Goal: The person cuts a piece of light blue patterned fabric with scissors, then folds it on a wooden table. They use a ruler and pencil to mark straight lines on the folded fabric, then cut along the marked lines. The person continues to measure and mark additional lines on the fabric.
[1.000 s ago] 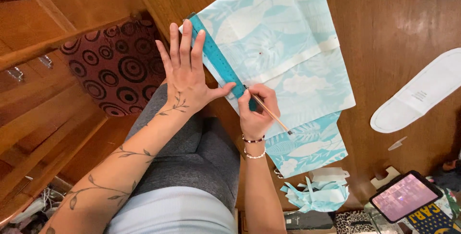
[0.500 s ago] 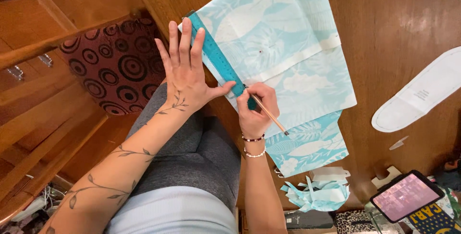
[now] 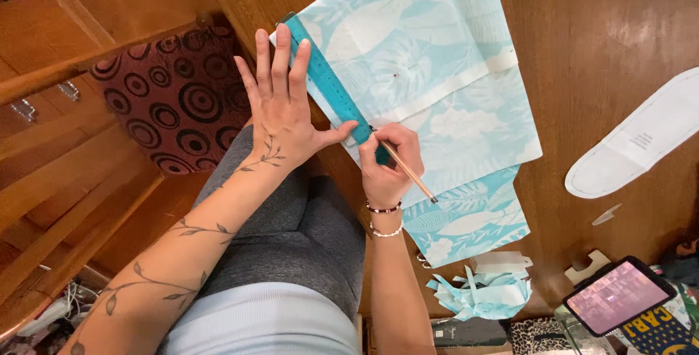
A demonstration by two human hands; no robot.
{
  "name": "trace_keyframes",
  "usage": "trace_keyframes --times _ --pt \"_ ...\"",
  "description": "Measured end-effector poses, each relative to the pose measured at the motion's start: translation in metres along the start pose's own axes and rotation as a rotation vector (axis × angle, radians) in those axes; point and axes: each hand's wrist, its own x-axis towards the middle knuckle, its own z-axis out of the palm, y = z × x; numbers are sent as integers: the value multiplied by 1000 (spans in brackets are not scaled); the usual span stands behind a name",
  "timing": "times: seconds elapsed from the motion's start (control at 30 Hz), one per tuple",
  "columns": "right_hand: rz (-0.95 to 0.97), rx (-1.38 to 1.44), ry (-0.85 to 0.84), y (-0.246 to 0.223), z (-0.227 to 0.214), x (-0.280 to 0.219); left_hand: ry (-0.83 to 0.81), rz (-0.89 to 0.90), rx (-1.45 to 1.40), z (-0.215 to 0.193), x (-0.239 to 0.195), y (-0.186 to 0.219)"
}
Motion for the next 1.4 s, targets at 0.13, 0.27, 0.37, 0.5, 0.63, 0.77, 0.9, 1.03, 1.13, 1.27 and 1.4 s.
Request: trace_keyframes --times 0.13,0.27,0.37,0.5,0.63,0.77,0.9,1.03,1.13,1.27,1.4 --pt "-3 -7 5 0 0 0 10 -2 -10 0 0 1" --pt "2 -29 6 -1 0 0 11 0 -15 -1 0 1" --pt "-7 -26 -8 -1 0 0 -5 -7 -26 -3 0 1" --pt "-11 -23 -7 -2 1 1 2 -2 -19 1 -1 0" --pt "-29 -43 -8 -2 1 1 -17 -2 -3 0 -1 0" --pt "-19 -29 -17 -1 1 0 -13 0 -8 -1 0 0" --pt "-32 -31 -3 -2 2 1 -13 -1 5 -1 0 0" --pt "-44 -53 -23 -2 0 1 -17 -6 10 0 0 0" --pt "-40 -55 -22 -1 0 1 -31 -12 -6 -2 0 1" --pt "-48 -59 14 -3 2 1 -24 -11 8 0 0 0" --pt "-51 -68 -20 -3 0 2 -23 -2 19 0 0 0"
